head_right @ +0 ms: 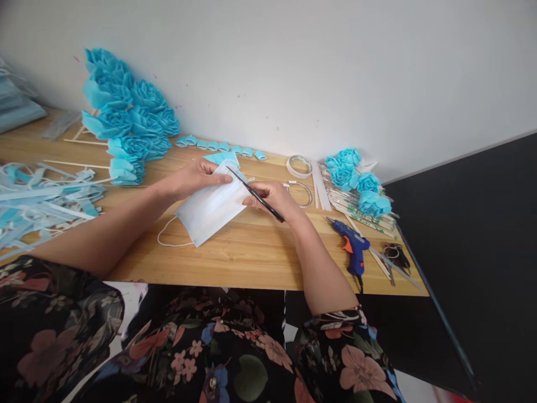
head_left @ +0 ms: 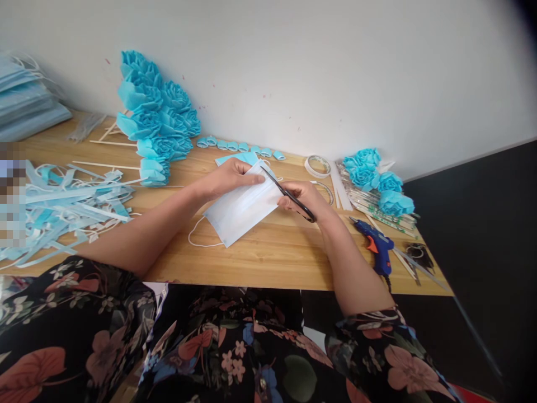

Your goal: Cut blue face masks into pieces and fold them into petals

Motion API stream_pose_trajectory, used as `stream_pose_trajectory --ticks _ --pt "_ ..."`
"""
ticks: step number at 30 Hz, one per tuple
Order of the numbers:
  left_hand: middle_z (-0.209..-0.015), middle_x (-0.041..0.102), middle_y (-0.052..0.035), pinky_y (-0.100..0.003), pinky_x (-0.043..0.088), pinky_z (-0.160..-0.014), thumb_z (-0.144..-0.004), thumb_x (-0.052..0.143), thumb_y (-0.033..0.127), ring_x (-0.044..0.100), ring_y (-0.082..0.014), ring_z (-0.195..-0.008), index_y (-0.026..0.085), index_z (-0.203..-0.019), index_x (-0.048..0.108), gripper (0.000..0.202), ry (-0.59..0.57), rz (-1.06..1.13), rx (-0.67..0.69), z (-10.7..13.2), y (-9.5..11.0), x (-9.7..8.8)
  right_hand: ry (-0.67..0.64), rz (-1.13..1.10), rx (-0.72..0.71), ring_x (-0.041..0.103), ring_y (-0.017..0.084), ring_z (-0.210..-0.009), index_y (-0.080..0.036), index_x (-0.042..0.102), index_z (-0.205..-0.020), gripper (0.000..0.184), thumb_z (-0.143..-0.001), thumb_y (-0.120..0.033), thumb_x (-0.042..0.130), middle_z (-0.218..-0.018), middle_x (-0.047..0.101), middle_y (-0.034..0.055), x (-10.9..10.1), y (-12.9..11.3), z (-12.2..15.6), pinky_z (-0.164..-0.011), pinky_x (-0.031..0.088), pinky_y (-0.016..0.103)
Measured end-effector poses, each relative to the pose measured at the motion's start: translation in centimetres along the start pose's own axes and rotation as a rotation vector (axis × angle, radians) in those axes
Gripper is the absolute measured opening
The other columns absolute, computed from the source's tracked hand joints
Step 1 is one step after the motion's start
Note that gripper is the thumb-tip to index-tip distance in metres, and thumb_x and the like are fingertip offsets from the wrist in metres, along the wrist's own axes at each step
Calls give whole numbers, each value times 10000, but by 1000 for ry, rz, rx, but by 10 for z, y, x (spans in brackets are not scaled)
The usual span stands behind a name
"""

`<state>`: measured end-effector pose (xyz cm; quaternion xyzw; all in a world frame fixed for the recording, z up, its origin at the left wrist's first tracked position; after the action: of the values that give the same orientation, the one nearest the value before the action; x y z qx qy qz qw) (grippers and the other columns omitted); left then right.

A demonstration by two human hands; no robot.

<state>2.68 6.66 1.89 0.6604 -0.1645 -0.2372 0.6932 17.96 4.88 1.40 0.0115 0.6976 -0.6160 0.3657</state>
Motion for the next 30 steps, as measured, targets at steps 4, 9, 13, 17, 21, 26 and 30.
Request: stream_pose_trajectory --ticks 4,9,13,17,21,26,30 --pt "-610 645 -27 -206 408 -441 -697 785 523 530 -95 -488 125 -713 713 404 3 6 -10 -1 -2 -1 17 -7 28 381 91 -570 -177 703 -854 418 -754 -583 716 -644 461 -20 -1 3 -1 -517 306 238" --pt "-607 642 -24 -203 402 -442 -690 789 525 524 -94 -490 124 -711 710 409 1 -2 -9 0 0 0 28 -32 54 392 89 -558 -176 732 -906 426 -734 -565 737 -638 476 -20 -1 6 -1 -512 318 235" --pt "-610 642 -28 -207 409 -449 -704 783 517 528 -94 -490 117 -725 712 407 3 2 -19 0 -1 0 34 -52 90 386 80 -519 -183 750 -939 425 -720 -548 750 -591 467 -35 -2 10 0 -488 298 227" --pt "-628 656 -28 -206 422 -457 -693 788 521 542 -97 -501 124 -730 719 404 2 7 -26 0 -2 0 36 -66 112 400 75 -476 -192 759 -951 417 -698 -523 770 -550 475 -47 -2 12 -1 -461 294 222" --pt "-627 658 -27 -199 416 -451 -693 790 531 538 -94 -497 130 -726 719 409 7 11 -36 0 -4 -1 27 -86 110 425 79 -452 -180 756 -948 431 -693 -527 776 -525 491 -50 -1 10 -2 -443 301 221" --pt "-669 687 -42 -205 415 -454 -685 794 560 562 -113 -518 145 -835 743 444 -20 22 -68 -2 -10 -3 140 -88 119 426 69 -421 -167 720 -897 432 -704 -551 763 -504 520 -51 -15 10 -2 -413 302 206" --pt "-915 749 -63 -204 478 -565 -650 831 497 646 -148 -697 169 -1171 710 627 -47 20 -32 -5 -7 -11 331 -126 134 434 66 -394 -160 667 -855 479 -715 -613 732 -479 521 -50 -34 11 2 -394 331 198"
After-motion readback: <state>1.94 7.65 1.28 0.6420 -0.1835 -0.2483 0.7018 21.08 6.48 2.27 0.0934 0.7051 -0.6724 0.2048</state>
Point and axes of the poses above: each hand's wrist, its own z-axis away from the middle knuckle, its own x-axis out of the palm, y = z × x, the point moved 9 cm from there along -z, towards the middle knuckle
